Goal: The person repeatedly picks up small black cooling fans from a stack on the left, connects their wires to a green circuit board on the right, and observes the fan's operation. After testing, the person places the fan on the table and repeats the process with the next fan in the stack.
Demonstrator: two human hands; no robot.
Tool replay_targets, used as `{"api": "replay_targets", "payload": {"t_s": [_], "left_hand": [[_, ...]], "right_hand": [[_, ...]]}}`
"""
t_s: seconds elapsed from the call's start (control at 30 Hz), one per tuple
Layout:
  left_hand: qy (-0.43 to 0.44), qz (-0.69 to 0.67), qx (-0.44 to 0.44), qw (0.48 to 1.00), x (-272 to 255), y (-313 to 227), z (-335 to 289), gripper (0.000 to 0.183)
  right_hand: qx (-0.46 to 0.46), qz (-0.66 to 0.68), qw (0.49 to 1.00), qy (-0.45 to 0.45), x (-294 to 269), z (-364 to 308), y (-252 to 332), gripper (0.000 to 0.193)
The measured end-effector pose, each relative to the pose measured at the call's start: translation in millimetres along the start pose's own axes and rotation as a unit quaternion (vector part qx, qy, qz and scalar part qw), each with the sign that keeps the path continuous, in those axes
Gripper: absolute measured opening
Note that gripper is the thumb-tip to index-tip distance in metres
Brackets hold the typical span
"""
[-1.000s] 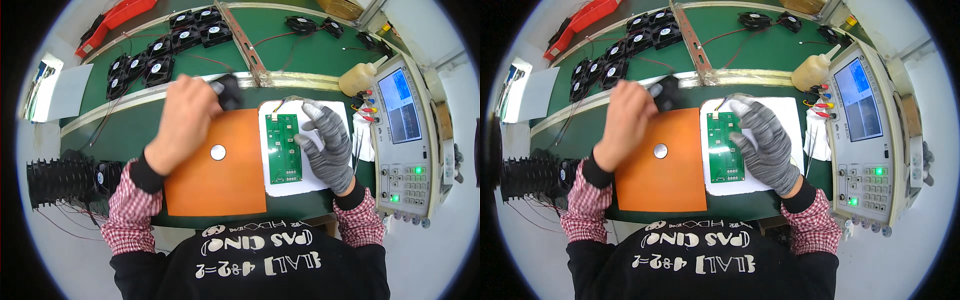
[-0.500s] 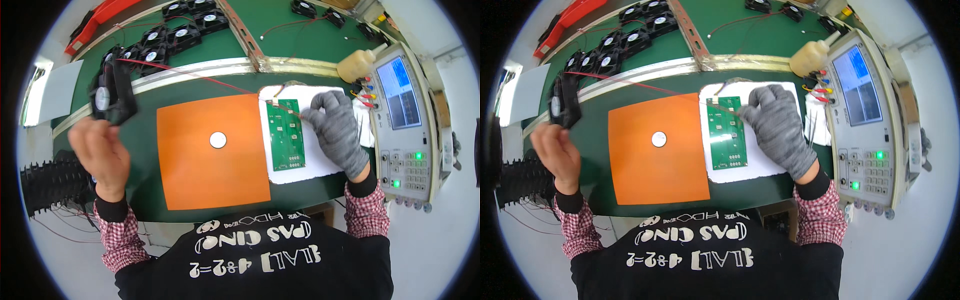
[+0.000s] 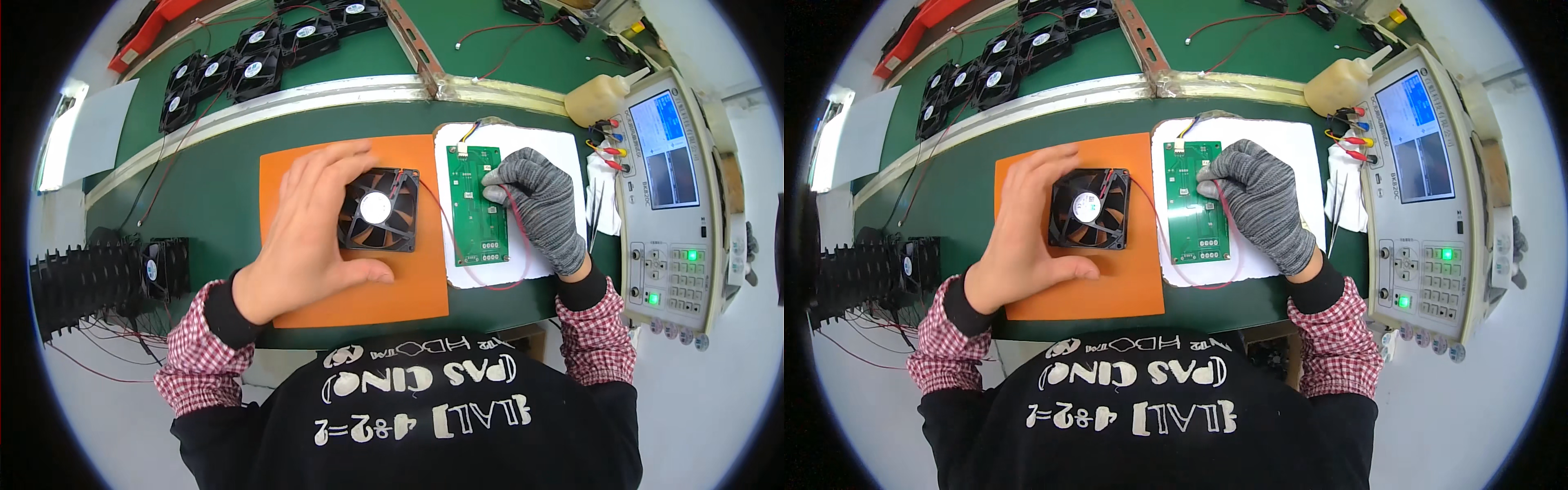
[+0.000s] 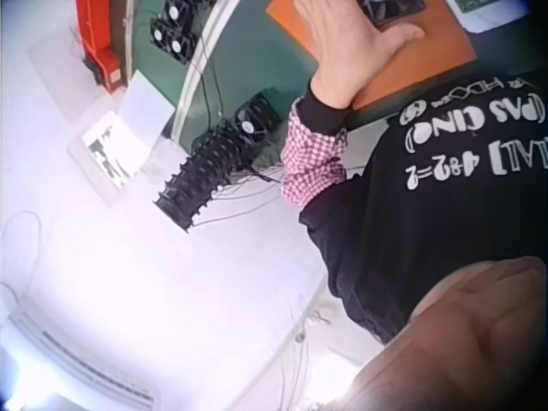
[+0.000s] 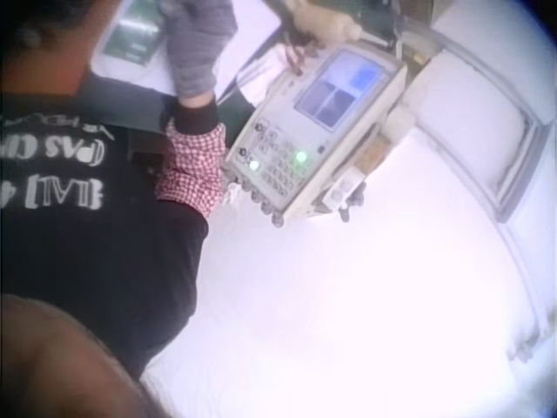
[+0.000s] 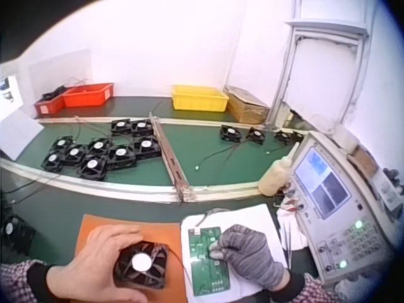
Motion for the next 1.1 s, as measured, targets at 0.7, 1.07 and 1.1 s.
{"api": "replay_targets", "payload": {"t_s": [0.7, 1.07, 1.1], "left_hand": [[0.025, -0.400, 0.132, 0.907, -56, -62, -24, 0.042], [-0.066, -0.299, 0.015, 0.952, -55, -44, -28, 0.039], [-0.063, -0.104, 0.078, 0.990, -60, -62, -6, 0.047]], "right_hand": [[-0.077, -0.009, 0.995, 0.058, 1, 0, 7, 0.018], [-0.083, -0.085, 0.992, 0.045, 5, -4, 10, 0.017], [-0.098, -0.114, 0.988, 0.046, 7, -4, 15, 0.016]]}}
Point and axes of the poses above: each hand's wrist, its own z-axis towards the middle knuckle, its own x-axis out of the palm, y = z × x, the point moved 9 cm from there along z, towards the middle knuckle, and after that the axes turned 6 degrees about y, right-handed, at the moved point
